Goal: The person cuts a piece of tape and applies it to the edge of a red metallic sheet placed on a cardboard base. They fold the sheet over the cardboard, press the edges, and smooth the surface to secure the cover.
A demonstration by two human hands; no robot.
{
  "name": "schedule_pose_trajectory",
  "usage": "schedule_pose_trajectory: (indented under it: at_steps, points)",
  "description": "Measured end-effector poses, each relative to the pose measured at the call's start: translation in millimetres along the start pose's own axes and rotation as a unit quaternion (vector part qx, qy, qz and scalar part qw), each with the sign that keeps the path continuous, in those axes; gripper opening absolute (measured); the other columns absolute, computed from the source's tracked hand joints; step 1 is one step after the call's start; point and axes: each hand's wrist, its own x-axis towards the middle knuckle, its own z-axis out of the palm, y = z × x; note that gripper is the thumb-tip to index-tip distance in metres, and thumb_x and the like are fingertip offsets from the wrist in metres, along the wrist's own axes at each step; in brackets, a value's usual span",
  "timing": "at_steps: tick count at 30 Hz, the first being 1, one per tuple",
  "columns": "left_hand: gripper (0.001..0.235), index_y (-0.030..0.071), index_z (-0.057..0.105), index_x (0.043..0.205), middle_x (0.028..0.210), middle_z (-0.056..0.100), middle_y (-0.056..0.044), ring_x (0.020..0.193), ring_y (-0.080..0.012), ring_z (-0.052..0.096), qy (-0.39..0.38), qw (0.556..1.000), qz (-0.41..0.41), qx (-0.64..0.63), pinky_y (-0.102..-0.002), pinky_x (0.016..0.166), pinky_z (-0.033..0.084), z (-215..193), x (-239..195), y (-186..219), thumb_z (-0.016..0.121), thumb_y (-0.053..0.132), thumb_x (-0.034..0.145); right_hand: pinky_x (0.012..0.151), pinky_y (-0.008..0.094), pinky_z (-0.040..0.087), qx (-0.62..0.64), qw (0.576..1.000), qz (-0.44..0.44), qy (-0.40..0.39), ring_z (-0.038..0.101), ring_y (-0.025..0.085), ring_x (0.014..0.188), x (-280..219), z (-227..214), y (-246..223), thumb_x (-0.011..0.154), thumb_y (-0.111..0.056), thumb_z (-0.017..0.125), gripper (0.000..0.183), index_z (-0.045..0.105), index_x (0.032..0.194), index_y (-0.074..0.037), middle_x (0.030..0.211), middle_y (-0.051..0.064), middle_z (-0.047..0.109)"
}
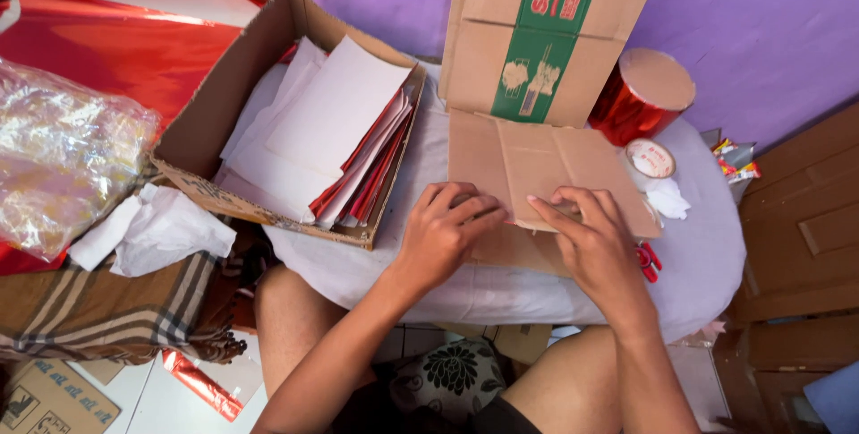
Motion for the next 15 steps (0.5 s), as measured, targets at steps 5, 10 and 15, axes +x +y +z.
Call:
schedule_pose_trajectory:
  at_steps: [5,10,15]
  points:
    - [0.012,0.020,0.076,0.093,0.094,0.071,0.005,0.103,-0.0178,0.062,-0.137,0.991,-0.007,0.002,-0.033,0.093,0.047,25.3,-53.6,-22.5,0.067,0.014,0.096,0.096,0.048,0.053,0.076,0.988,0.092,-0.100,0.065,0.033,0.103,-28.0,36.0,3.9,0.080,-0.006,0.070,0.049,0.074,0.128,-0.014,0.114,0.011,0.068]
    - [0.009,0.014,0.077,0.098,0.102,0.075,-0.003,0.112,-0.0254,0.063,-0.215,0.972,-0.056,-0.081,-0.044,0.103,0.044,17.1,-60.9,-23.9,0.073,0.019,0.092,0.093,0.043,0.055,0.159,0.971,0.157,-0.091,0.070,0.027,0.101,-57.6,40.5,-18.7,0.087,-0.010,0.069,0.035,0.078,0.120,-0.018,0.109,0.004,0.073]
    - [0.023,0.018,0.071,0.115,0.119,0.070,-0.002,0.128,-0.0233,0.056,-0.269,0.955,-0.094,-0.082,-0.050,0.117,0.030,23.3,-74.3,-17.3,0.063,0.028,0.096,0.089,0.042,0.056,0.203,0.956,0.186,-0.105,0.071,0.026,0.096,-72.6,37.3,-35.1,0.095,-0.012,0.066,0.022,0.079,0.113,-0.016,0.102,0.003,0.075]
